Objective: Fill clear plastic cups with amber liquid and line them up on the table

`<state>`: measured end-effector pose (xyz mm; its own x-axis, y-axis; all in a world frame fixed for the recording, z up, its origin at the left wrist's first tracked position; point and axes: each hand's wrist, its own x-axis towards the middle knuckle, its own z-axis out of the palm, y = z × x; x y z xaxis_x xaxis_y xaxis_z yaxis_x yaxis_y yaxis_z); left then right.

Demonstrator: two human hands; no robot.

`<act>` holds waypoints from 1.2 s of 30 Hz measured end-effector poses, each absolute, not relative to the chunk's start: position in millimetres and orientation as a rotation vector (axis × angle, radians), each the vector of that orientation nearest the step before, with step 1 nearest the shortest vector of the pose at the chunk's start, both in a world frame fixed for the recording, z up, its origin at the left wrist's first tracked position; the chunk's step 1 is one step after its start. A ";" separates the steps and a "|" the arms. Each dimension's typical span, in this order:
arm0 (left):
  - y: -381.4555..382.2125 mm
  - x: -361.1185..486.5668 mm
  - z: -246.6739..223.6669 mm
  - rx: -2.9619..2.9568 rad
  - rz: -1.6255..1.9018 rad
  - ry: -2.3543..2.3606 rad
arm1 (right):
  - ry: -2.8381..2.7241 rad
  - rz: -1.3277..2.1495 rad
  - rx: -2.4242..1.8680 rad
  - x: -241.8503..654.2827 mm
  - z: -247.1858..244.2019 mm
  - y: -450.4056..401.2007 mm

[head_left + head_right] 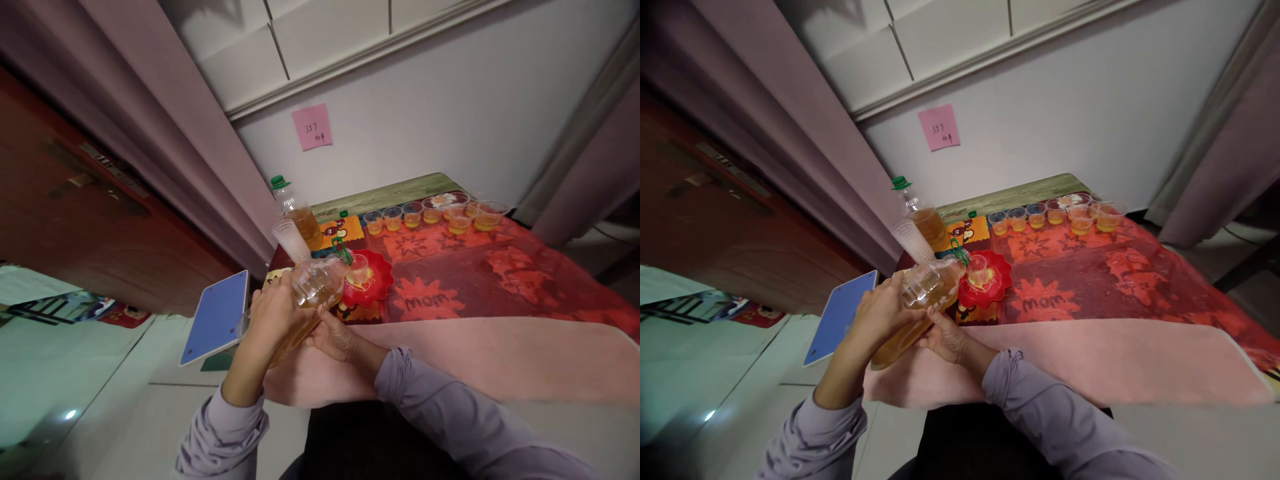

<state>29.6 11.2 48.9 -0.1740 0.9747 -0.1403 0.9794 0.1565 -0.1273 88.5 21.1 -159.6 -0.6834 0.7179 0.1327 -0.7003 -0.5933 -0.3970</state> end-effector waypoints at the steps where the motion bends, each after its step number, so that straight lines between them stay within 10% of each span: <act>1: 11.3 29.6 48.8 2.004 -0.300 2.368 | -0.538 2.263 -0.061 88.4 -159.8 21.3; 36: 13.5 32.2 49.9 2.015 -0.286 2.380 | -0.516 2.269 -0.096 88.9 -158.2 21.1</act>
